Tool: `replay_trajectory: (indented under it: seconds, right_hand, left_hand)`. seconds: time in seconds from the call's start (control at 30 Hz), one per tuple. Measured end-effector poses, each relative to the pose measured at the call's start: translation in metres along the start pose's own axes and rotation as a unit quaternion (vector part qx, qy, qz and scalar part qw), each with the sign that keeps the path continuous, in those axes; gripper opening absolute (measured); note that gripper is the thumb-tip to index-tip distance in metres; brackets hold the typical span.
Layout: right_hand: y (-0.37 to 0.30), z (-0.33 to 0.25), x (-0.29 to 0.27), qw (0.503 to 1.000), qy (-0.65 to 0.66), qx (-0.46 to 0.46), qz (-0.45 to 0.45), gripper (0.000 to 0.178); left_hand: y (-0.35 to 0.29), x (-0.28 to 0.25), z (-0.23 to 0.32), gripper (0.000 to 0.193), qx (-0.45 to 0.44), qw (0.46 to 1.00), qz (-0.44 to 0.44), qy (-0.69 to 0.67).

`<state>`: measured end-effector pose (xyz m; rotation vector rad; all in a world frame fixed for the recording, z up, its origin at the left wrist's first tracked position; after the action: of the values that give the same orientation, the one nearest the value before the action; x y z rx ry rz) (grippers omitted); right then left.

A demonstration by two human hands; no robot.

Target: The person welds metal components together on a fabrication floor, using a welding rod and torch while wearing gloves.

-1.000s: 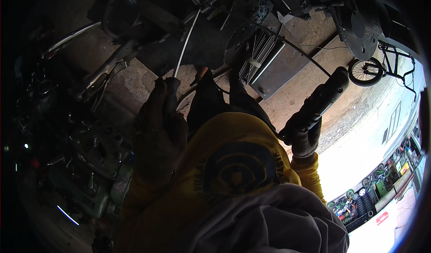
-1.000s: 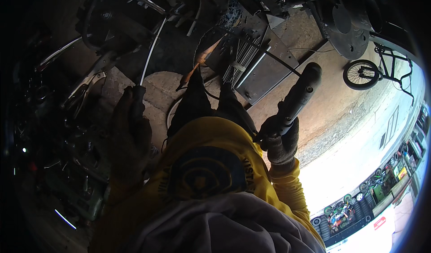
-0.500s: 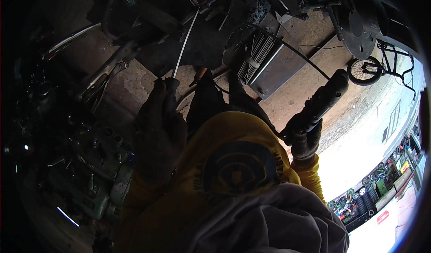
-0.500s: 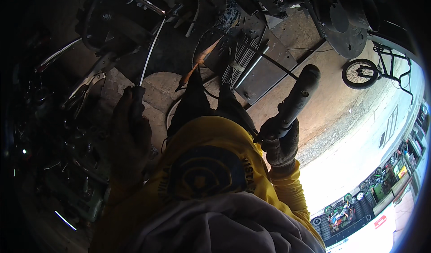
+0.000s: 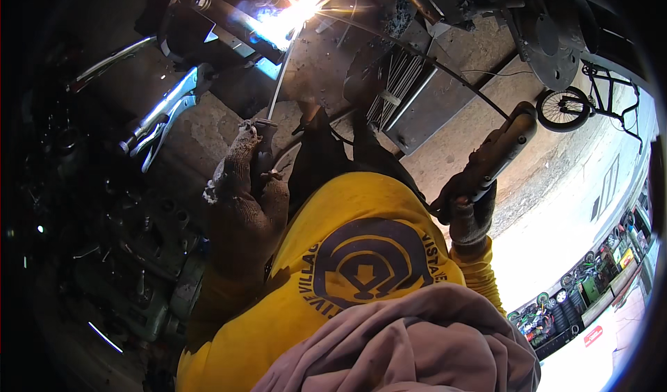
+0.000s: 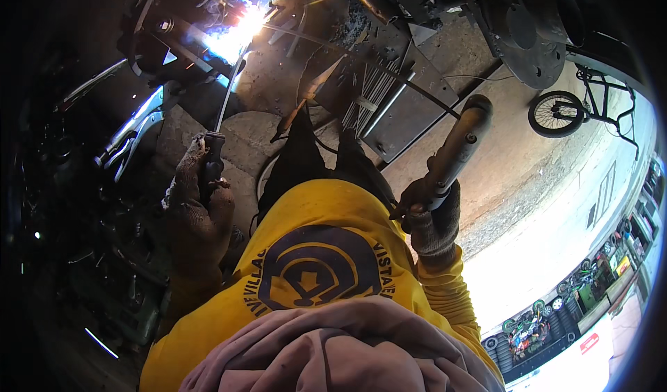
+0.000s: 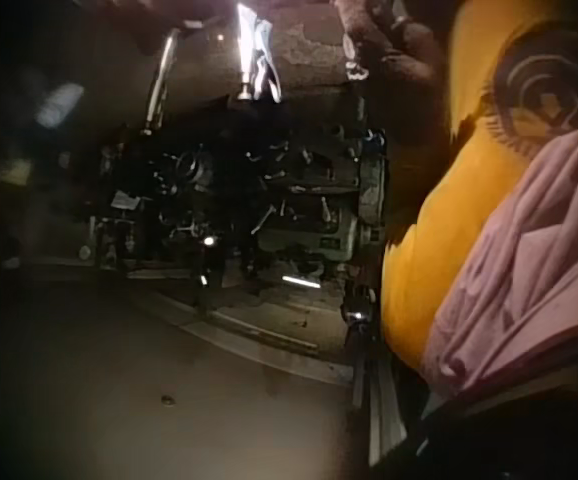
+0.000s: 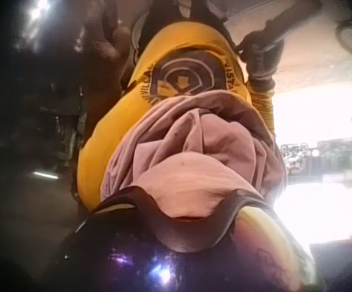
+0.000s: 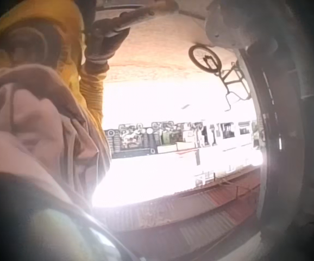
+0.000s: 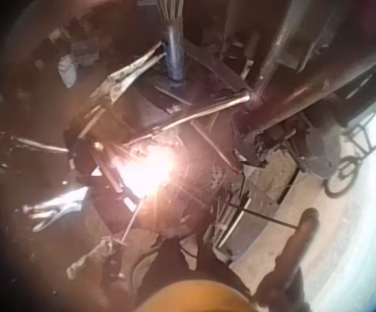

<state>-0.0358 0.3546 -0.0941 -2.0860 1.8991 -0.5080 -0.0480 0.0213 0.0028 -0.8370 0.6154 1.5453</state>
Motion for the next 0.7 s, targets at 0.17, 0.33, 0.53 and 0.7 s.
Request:
replay_trajectory:
  seconds: [0.17, 0.33, 0.53, 0.7]
  right_hand:
    - [0.006, 0.005, -0.005, 0.999, -0.028, 0.009, -0.019, 0.088]
    - [0.003, 0.007, -0.007, 0.999, 0.026, 0.034, 0.015, 0.09]
    - [0.0, 0.006, -0.008, 1.0, 0.015, -0.002, 0.015, 0.09]
    - [-0.002, 0.011, -0.012, 1.0, 0.003, 0.003, 0.022, 0.086]
  left_hand:
    - [0.0, 0.001, -0.006, 0.045, -0.024, 0.999, -0.021, 0.017]
    - [0.005, 0.004, 0.005, 0.047, 0.028, 0.996, -0.009, 0.079]
    - [0.006, 0.006, 0.003, 0.046, 0.048, 0.999, -0.008, 0.006]
    - [0.006, 0.006, 0.004, 0.046, 0.012, 0.999, -0.037, 0.02]
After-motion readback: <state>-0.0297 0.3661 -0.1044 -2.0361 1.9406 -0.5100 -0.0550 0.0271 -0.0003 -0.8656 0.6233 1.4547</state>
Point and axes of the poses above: each hand's wrist, its own y-axis towards the middle knuckle, its own x-axis out of the palm, z = x × y, the point moved 9 cm from there along y, towards the middle knuckle, and after that the axes turned 1 degree about -y, right-handed, at the moved point
